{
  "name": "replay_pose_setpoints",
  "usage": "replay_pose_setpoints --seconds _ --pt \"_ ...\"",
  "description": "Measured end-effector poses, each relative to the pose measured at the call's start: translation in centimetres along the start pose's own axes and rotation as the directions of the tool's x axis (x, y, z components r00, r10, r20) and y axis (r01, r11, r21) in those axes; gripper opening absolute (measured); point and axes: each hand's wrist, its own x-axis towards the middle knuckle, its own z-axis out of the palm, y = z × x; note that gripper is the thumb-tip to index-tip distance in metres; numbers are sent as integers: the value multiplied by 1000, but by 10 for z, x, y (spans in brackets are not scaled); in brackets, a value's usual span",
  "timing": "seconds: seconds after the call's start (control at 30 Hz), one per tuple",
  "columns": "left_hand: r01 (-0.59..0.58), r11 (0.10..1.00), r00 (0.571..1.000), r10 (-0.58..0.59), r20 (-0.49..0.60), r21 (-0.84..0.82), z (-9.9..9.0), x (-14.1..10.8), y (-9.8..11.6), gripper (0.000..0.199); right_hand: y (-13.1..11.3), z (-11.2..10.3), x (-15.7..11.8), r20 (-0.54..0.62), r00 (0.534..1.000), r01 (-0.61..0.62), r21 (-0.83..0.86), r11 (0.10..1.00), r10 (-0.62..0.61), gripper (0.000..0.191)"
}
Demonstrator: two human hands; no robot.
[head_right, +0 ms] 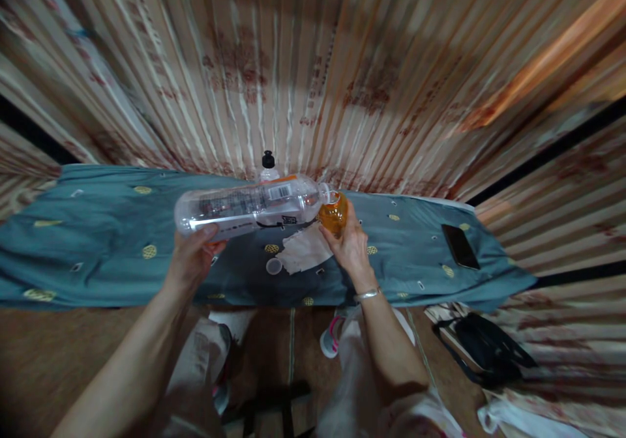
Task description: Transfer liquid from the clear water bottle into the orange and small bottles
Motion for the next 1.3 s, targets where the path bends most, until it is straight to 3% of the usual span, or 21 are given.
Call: replay_pose_setpoints --seconds 1.3 --pt "10 1000 1000 -10 -28 -14 -1 1 -2 84 2 0 0 13 999 41 -46 998 -40 98"
